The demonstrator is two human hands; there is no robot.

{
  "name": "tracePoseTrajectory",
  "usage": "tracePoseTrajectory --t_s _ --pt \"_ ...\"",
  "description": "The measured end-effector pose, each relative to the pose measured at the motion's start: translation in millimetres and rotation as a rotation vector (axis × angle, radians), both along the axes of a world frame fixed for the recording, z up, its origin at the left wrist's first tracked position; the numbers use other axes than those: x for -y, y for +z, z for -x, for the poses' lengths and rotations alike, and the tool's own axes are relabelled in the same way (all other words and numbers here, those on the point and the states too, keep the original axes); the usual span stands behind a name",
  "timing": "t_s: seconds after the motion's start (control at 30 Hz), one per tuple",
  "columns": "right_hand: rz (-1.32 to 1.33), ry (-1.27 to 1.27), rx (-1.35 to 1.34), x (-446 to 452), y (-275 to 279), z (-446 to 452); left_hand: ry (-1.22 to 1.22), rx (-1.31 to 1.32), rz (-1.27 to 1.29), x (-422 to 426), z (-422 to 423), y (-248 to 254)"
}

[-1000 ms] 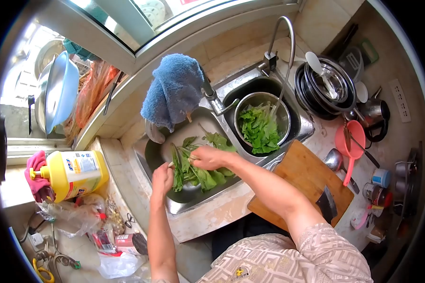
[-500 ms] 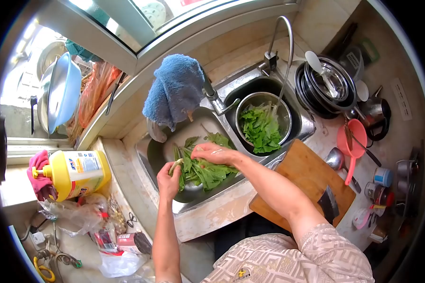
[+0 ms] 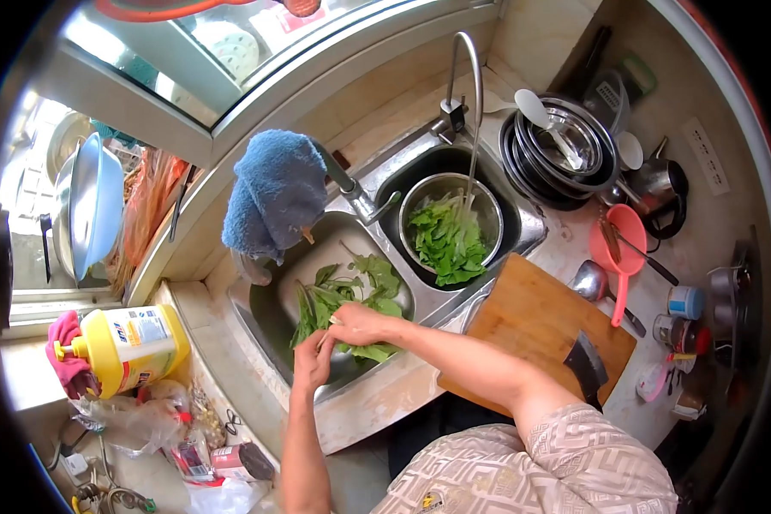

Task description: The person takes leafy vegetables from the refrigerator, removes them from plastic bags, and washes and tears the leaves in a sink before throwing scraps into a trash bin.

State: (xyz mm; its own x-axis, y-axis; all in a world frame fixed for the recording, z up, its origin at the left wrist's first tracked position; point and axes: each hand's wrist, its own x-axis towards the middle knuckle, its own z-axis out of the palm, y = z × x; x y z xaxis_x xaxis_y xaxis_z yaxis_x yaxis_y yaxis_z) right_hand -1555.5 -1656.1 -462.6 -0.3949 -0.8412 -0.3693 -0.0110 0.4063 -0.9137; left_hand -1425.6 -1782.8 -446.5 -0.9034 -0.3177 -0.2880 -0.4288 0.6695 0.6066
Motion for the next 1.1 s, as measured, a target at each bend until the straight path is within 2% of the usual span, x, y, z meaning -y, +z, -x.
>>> tracePoseTrajectory --t_s 0.07,0.2,0.23,0.27,0.3,0.33,0.37,0.4,0.47,0.53,0.6,0.63,0.67,0.73,0.77,0.8,0.87,0.93,1.0,1.03,1.07,1.1 --pt "-0.004 -0.001 0.082 0.9 -13.1 -3.1 0.150 -0.050 -0.277 -3.6 -5.3 -9.1" --pt "0.048 0.011 0.443 -2.4 -29.7 -9.7 0.116 0.013 -0.483 4.2 -17.9 -21.5" --pt "0.051 0.041 0.579 -2.1 -32.4 -11.3 0.223 0.073 -0.775 8.1 -21.3 -22.3" --pt "0.050 0.037 0.579 0.2 -35.3 -11.1 0.329 0.133 -1.064 10.4 -22.3 -24.6" --pt "0.091 -0.033 0.652 3.3 -35.8 -7.6 0.366 0.048 -1.119 6.7 -16.3 -25.8" --pt "0.129 -0.104 0.732 4.3 -36.0 -8.8 0.364 0.054 -1.122 5.1 -14.4 -25.1" --pt "0.105 -0.145 0.545 4.5 -37.2 -4.1 0.376 0.032 -1.030 4.6 -10.8 -24.5" --pt "0.103 -0.152 0.533 0.8 -33.9 6.9 0.378 0.001 -0.941 3.0 -1.0 -21.7" --pt "-0.242 0.167 -0.516 -14.2 -28.7 16.8 0.490 0.000 -0.937 12.1 -1.4 -10.9" --pt "-0.321 0.100 -0.445 -15.4 -33.0 31.0 0.552 -0.011 -0.920 23.1 0.4 -12.6" --pt "-0.224 -0.392 -0.307 -4.7 -35.9 31.6 0.747 -0.061 -0.926 14.9 10.8 -18.4" --pt "-0.295 -0.455 -0.201 0.3 -38.6 36.8 0.772 -0.093 -0.915 8.5 20.2 -21.7" --pt "-0.296 -0.465 -0.207 -1.1 -40.4 35.1 0.784 -0.044 -0.807 -2.0 25.6 -22.9" --pt "-0.100 -0.406 0.010 -5.5 -37.3 16.2 0.687 -0.112 -0.827 -24.5 33.6 -42.5" --pt "-0.089 -0.335 0.103 -10.7 -44.4 6.3 0.571 -0.055 -0.778 -35.4 35.1 -50.6" --pt "-0.113 -0.378 -0.053 -15.5 -51.7 -6.3 0.542 -0.059 -1.022 -55.7 45.6 -37.3" --pt "-0.015 -0.727 0.180 -47.8 -48.4 9.3 0.409 -0.111 -1.252 -82.6 50.9 -22.9" --pt "-0.024 -0.842 0.062 -73.5 -45.9 35.1 0.420 -0.133 -1.256 -97.9 53.9 -15.7" --pt "-0.135 -1.011 -0.043 -97.7 -49.8 79.1 0.472 -0.132 -1.173 -102.8 50.8 -16.9" --pt "-0.162 -0.896 -0.067 -118.5 -73.1 110.4 0.505 -0.099 -1.127 -98.2 46.4 -21.2" --pt "-0.409 -1.114 -0.192 -118.1 -67.8 125.5 0.549 -0.065 -1.072 -90.0 36.6 -28.9" --pt "-0.560 -0.965 -0.127 -130.9 -84.3 150.1 0.658 -0.099 -0.956 -81.8 24.1 -48.5"
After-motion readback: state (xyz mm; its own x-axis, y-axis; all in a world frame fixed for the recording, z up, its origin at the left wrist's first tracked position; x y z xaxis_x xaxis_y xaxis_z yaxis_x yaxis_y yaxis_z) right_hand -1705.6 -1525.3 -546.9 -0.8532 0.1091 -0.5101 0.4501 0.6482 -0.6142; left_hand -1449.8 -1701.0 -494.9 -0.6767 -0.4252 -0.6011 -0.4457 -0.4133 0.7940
